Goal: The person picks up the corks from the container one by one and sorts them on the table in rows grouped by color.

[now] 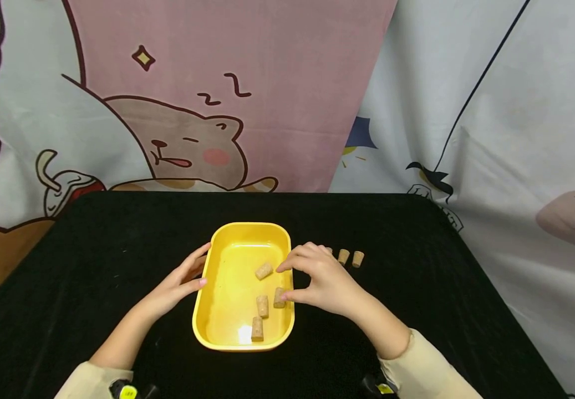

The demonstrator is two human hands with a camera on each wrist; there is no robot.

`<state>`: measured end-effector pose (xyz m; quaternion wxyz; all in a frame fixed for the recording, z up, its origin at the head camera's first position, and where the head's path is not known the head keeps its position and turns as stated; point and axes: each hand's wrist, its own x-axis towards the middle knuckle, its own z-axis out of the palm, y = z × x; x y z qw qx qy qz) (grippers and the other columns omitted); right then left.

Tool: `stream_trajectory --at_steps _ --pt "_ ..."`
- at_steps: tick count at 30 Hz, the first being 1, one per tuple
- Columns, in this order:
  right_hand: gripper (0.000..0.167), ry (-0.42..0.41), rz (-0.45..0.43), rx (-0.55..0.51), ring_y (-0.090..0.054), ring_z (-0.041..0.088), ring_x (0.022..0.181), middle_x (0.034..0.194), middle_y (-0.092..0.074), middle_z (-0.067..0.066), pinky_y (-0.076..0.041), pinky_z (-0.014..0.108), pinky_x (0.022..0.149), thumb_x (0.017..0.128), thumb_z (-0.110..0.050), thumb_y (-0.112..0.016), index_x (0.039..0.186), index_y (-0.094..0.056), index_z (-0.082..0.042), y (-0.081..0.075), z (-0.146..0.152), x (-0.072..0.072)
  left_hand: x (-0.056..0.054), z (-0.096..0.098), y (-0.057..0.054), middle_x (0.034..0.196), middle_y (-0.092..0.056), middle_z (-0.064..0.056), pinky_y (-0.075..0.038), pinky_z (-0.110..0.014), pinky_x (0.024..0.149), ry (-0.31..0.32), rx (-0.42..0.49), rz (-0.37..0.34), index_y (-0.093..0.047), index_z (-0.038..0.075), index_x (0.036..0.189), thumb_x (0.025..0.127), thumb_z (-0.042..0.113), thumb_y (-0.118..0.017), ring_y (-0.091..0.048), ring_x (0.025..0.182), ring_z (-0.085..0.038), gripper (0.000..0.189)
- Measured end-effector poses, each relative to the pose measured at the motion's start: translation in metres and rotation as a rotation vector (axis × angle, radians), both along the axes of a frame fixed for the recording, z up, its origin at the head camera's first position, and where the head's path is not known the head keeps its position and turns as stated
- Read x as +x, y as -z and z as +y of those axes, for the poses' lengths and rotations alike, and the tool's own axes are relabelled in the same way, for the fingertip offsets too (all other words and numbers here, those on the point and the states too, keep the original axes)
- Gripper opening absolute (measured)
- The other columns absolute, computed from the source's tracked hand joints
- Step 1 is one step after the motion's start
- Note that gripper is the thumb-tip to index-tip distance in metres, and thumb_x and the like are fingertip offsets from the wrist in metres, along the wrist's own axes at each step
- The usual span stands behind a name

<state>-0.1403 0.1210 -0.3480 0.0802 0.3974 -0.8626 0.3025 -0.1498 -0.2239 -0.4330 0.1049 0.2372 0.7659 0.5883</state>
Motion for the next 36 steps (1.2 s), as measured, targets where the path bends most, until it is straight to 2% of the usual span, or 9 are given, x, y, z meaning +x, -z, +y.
stream_trajectory --at_steps 5,14,18,22,29,36 --pt "0.040 -0.037 -0.013 0.108 -0.048 0.006 0.099 0.105 -0.059 -0.012 -0.039 0.032 0.087 0.070 -0.038 -0.084 0.104 -0.069 -0.023 0.003 -0.012 -0.001 0.000 0.000 0.000 0.150 -0.028 -0.025 -0.038 -0.059 0.097 0.002 -0.001 0.002 -0.015 0.017 0.154 0.098 0.013 -0.049 -0.035 0.130 -0.046 0.066" --pt "0.045 -0.037 -0.082 0.233 -0.045 0.011 0.107 0.111 -0.058 -0.010 -0.036 0.034 0.092 0.069 -0.042 -0.084 0.106 -0.071 -0.021 0.008 -0.026 -0.003 0.000 0.000 0.000 0.150 -0.028 -0.024 -0.039 -0.059 0.097 -0.004 0.004 0.006 -0.015 0.017 0.154 0.098 0.012 -0.049 -0.035 0.130 -0.046 0.066" --pt "0.045 -0.033 -0.089 0.294 -0.044 0.011 0.107 0.113 -0.058 -0.009 -0.035 0.033 0.089 0.069 -0.046 -0.083 0.104 -0.071 -0.021 0.011 -0.033 -0.003 0.001 0.001 0.000 0.150 -0.028 -0.022 -0.038 -0.060 0.097 -0.010 0.007 -0.001 -0.015 0.020 0.154 0.098 0.014 -0.050 -0.035 0.131 -0.045 0.066" --pt "0.045 -0.023 -0.082 0.336 -0.044 0.011 0.105 0.115 -0.058 -0.009 -0.034 0.032 0.087 0.068 -0.047 -0.083 0.103 -0.071 -0.022 0.015 -0.038 -0.005 0.002 0.002 -0.001 0.151 -0.029 -0.020 -0.037 -0.060 0.097 -0.018 0.005 -0.015 -0.016 0.022 0.154 0.098 0.015 -0.051 -0.035 0.132 -0.043 0.066" --pt "0.042 0.000 -0.071 0.413 -0.044 0.013 0.106 0.112 -0.059 -0.007 -0.033 0.034 0.092 0.066 -0.044 -0.085 0.100 -0.071 -0.024 0.017 -0.048 -0.003 0.001 0.001 0.000 0.151 -0.028 -0.022 -0.037 -0.060 0.097 -0.021 -0.006 -0.013 -0.016 0.020 0.154 0.098 0.014 -0.050 -0.034 0.132 -0.045 0.065" --pt "0.042 -0.004 -0.109 0.454 -0.044 0.012 0.104 0.114 -0.060 -0.007 -0.033 0.033 0.092 0.063 -0.039 -0.087 0.099 -0.071 -0.024 0.019 -0.053 -0.004 0.001 0.001 -0.001 0.150 -0.028 -0.023 -0.037 -0.061 0.097 -0.020 -0.001 -0.019 -0.016 0.021 0.154 0.098 0.015 -0.050 -0.034 0.131 -0.045 0.065"
